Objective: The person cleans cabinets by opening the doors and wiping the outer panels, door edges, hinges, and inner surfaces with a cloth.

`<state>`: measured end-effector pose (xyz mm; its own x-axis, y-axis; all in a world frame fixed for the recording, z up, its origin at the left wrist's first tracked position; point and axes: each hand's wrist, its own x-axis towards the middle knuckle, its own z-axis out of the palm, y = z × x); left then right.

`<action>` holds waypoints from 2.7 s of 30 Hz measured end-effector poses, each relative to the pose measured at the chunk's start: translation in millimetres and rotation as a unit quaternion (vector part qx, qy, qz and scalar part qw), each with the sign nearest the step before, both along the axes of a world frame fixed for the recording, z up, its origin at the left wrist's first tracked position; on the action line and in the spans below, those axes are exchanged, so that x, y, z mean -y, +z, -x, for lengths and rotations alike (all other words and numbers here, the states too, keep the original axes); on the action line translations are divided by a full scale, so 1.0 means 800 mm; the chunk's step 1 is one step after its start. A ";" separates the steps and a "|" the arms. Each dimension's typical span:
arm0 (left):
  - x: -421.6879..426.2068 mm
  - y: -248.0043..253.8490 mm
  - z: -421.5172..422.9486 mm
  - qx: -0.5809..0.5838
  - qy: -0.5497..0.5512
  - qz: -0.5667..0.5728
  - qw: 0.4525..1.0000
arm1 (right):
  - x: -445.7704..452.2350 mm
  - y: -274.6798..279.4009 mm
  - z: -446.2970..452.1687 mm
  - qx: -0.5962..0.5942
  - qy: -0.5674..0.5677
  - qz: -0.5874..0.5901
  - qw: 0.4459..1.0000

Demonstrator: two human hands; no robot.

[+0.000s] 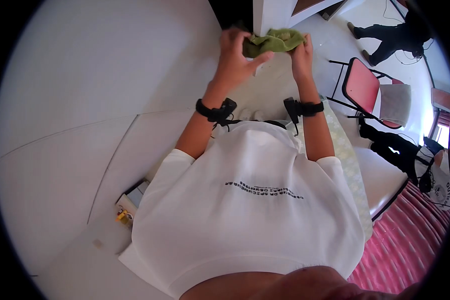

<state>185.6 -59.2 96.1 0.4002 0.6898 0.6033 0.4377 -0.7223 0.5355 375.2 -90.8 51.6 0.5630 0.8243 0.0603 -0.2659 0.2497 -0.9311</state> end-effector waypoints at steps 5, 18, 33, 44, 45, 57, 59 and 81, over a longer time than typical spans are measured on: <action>-0.015 0.022 0.004 0.291 -0.119 0.208 0.926 | -0.007 0.088 0.014 0.041 -0.012 -0.098 0.994; -0.032 0.021 0.005 0.260 -0.147 0.236 0.925 | -0.026 -0.021 0.050 0.375 -0.102 0.060 0.919; -0.049 0.021 0.009 0.278 -0.139 0.290 0.905 | -0.023 0.158 0.061 0.560 -0.082 -0.225 0.793; -0.063 0.021 0.027 0.227 -0.093 0.247 0.937 | -0.038 0.076 0.081 0.529 -0.041 -0.171 0.830; -0.063 0.017 0.029 0.248 -0.097 0.241 0.933 | -0.039 0.089 0.088 0.553 -0.064 -0.207 0.804; -0.073 0.001 0.029 0.344 -0.168 0.299 0.874 | -0.078 0.030 0.083 0.528 -0.090 -0.128 0.835; -0.075 0.002 0.027 0.323 -0.141 0.294 0.889 | -0.084 0.055 0.083 0.544 -0.092 -0.137 0.823; -0.110 -0.012 0.001 0.141 0.005 0.034 0.989 | -0.163 0.014 0.074 0.534 -0.107 -0.129 0.829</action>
